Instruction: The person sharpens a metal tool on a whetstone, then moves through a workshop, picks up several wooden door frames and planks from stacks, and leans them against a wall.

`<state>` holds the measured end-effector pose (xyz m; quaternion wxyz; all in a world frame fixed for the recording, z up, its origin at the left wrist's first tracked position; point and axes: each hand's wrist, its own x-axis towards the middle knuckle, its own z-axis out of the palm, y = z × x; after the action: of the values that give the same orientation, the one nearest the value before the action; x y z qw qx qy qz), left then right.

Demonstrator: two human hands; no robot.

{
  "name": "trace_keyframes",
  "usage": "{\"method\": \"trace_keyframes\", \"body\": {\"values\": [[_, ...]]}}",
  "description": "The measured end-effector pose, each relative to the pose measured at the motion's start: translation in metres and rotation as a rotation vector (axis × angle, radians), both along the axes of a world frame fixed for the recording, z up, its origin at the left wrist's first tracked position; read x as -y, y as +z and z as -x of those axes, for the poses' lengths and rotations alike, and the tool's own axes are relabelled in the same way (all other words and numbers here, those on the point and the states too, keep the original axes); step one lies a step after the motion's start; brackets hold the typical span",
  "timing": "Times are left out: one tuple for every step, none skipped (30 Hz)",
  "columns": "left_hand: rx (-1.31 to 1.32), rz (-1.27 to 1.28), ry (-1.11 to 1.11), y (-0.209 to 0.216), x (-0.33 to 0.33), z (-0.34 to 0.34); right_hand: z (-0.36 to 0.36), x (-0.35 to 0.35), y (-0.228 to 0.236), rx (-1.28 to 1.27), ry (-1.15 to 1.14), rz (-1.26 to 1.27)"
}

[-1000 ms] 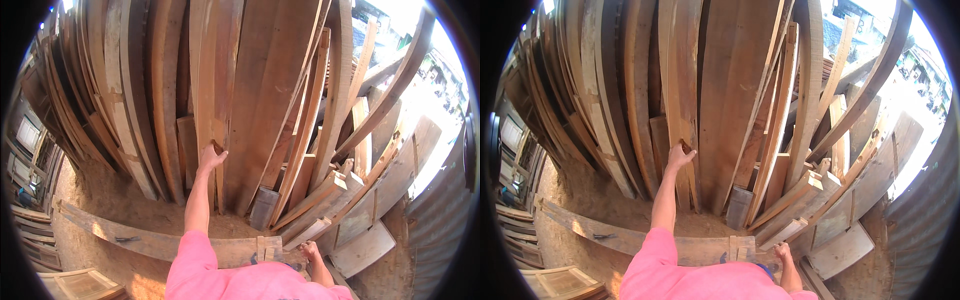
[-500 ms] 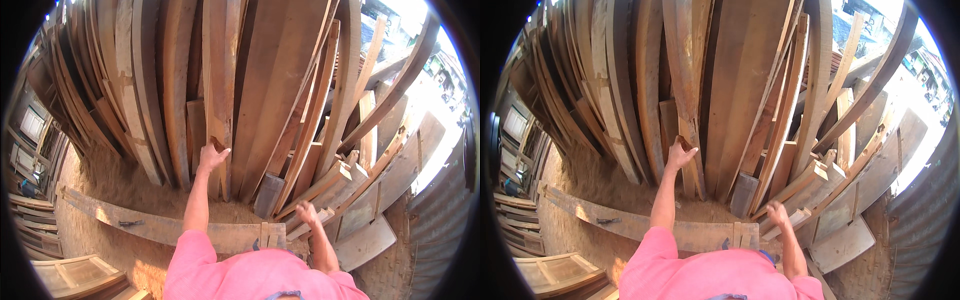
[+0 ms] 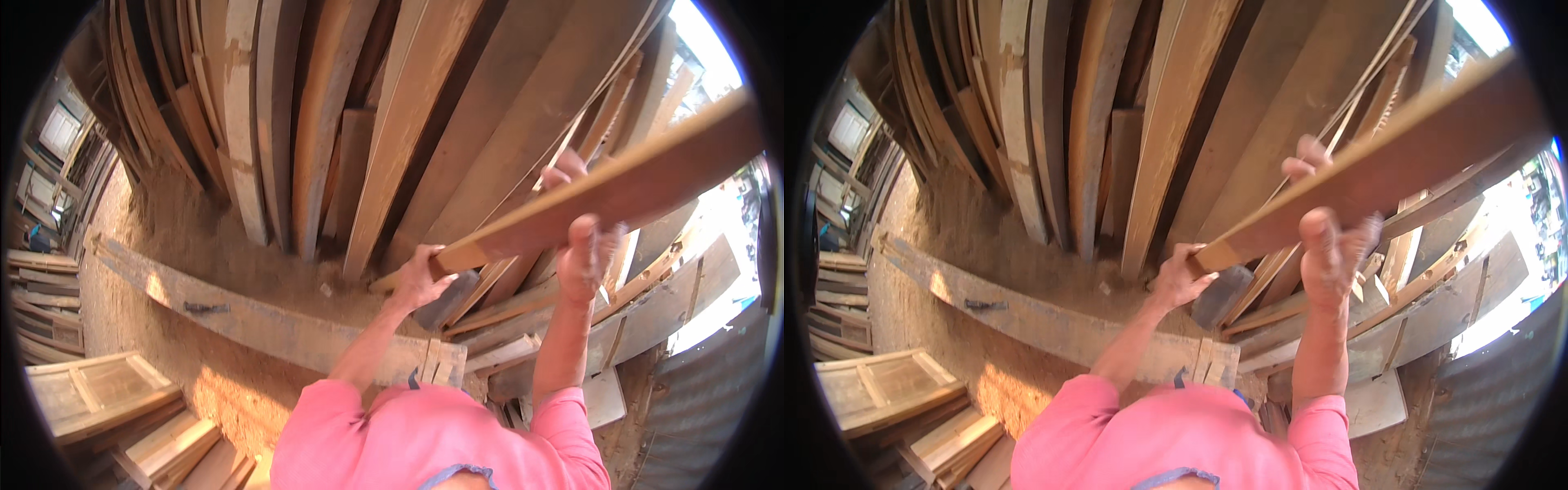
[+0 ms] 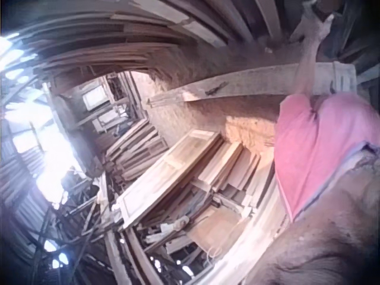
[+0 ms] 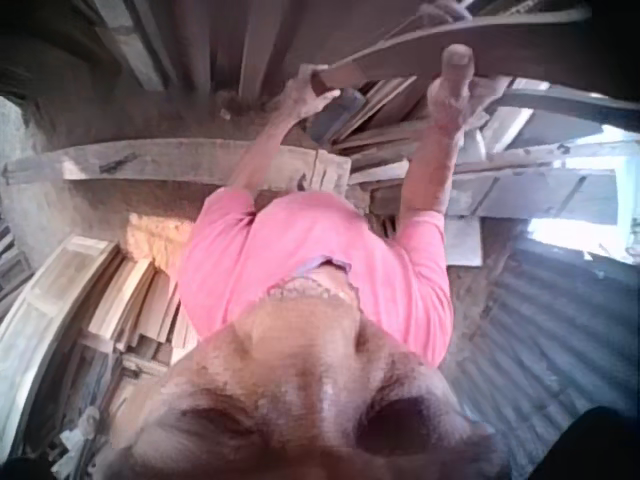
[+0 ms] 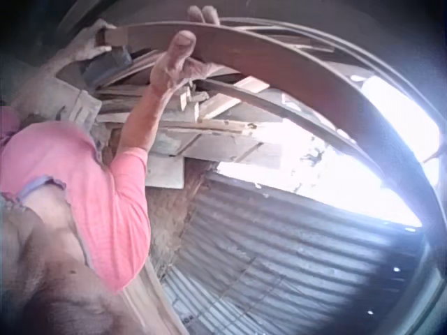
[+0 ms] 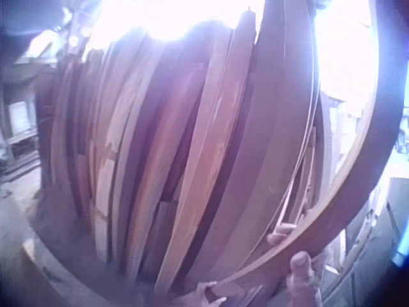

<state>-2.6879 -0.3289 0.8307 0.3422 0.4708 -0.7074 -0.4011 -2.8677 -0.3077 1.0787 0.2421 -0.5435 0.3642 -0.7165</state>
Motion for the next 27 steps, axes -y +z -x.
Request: {"method": "trace_keyframes", "body": {"values": [[0.001, -0.028, 0.014, -0.007, -0.007, 0.001, 0.002, -0.002, -0.008, 0.105, -0.038, -0.007], [-0.021, -0.003, -0.033, -0.016, -0.013, 0.002, 0.006, -0.008, -0.016, 0.208, -0.082, -0.016], [-0.049, 0.039, -0.081, -0.022, -0.012, 0.005, 0.023, -0.019, -0.027, 0.221, 0.037, -0.008], [-0.049, 0.016, -0.075, -0.032, -0.014, 0.002, 0.026, -0.025, -0.029, 0.334, 0.107, -0.003], [0.023, -0.006, -0.101, -0.042, -0.015, -0.001, 0.033, -0.031, -0.028, 0.287, 0.185, 0.002], [0.092, -0.010, -0.144, -0.047, -0.012, 0.001, 0.043, -0.038, -0.024, 0.235, 0.250, 0.025], [0.151, -0.074, -0.124, -0.052, -0.012, -0.008, 0.052, -0.035, -0.029, 0.219, 0.364, 0.066], [0.153, -0.087, -0.133, -0.061, -0.013, -0.019, 0.055, -0.033, -0.035, 0.223, 0.354, 0.054], [0.196, -0.116, -0.113, -0.072, -0.011, -0.027, 0.058, -0.032, -0.032, 0.215, 0.448, 0.061], [0.244, -0.148, -0.090, -0.083, -0.011, -0.034, 0.061, -0.030, -0.033, 0.214, 0.546, 0.065], [0.239, -0.154, -0.100, -0.093, -0.013, -0.039, 0.063, -0.030, -0.036, 0.241, 0.596, 0.061], [0.197, -0.271, -0.092, -0.096, -0.013, -0.041, 0.069, -0.029, -0.037, 0.237, 0.581, 0.060], [0.156, -0.388, -0.082, -0.100, -0.014, -0.039, 0.074, -0.029, -0.039, 0.244, 0.602, 0.072], [0.154, -0.389, -0.094, -0.103, -0.017, -0.034, 0.078, -0.031, -0.040, 0.251, 0.625, 0.084], [0.206, -0.342, -0.113, -0.102, -0.021, -0.032, 0.082, -0.032, -0.041, 0.266, 0.628, 0.088], [0.258, -0.296, -0.130, -0.102, -0.023, -0.030, 0.084, -0.035, -0.040, 0.267, 0.621, 0.089], [0.259, -0.296, -0.135, -0.101, -0.023, -0.028, 0.086, -0.036, -0.038, 0.261, 0.628, 0.068], [0.289, -0.332, -0.160, -0.096, -0.024, -0.026, 0.087, -0.038, -0.038, 0.258, 0.637, 0.044], [0.317, -0.368, -0.185, -0.094, -0.026, -0.022, 0.090, -0.041, -0.039, 0.262, 0.636, 0.041], [0.318, -0.373, -0.186, -0.095, -0.031, -0.017, 0.093, -0.044, -0.040, 0.260, 0.630, 0.038], [0.278, -0.276, -0.122, -0.094, -0.039, -0.015, 0.093, -0.045, -0.041, 0.264, 0.642, 0.039], [0.239, -0.181, -0.068, -0.094, -0.045, -0.011, 0.094, -0.048, -0.043, 0.273, 0.652, 0.038], [0.246, -0.185, -0.057, -0.095, -0.048, -0.004, 0.095, -0.053, -0.043, 0.266, 0.640, 0.059], [0.237, -0.087, -0.028, -0.095, -0.050, 0.000, 0.094, -0.058, -0.044, 0.261, 0.631, 0.084], [0.224, 0.008, -0.001, -0.098, -0.052, 0.003, 0.092, -0.064, -0.046, 0.261, 0.624, 0.089], [0.232, 0.004, 0.011, -0.103, -0.051, 0.003, 0.088, -0.070, -0.047, 0.270, 0.636, 0.087], [0.141, 0.039, -0.053, -0.106, -0.044, 0.004, 0.084, -0.077, -0.045, 0.254, 0.594, 0.075]]}}
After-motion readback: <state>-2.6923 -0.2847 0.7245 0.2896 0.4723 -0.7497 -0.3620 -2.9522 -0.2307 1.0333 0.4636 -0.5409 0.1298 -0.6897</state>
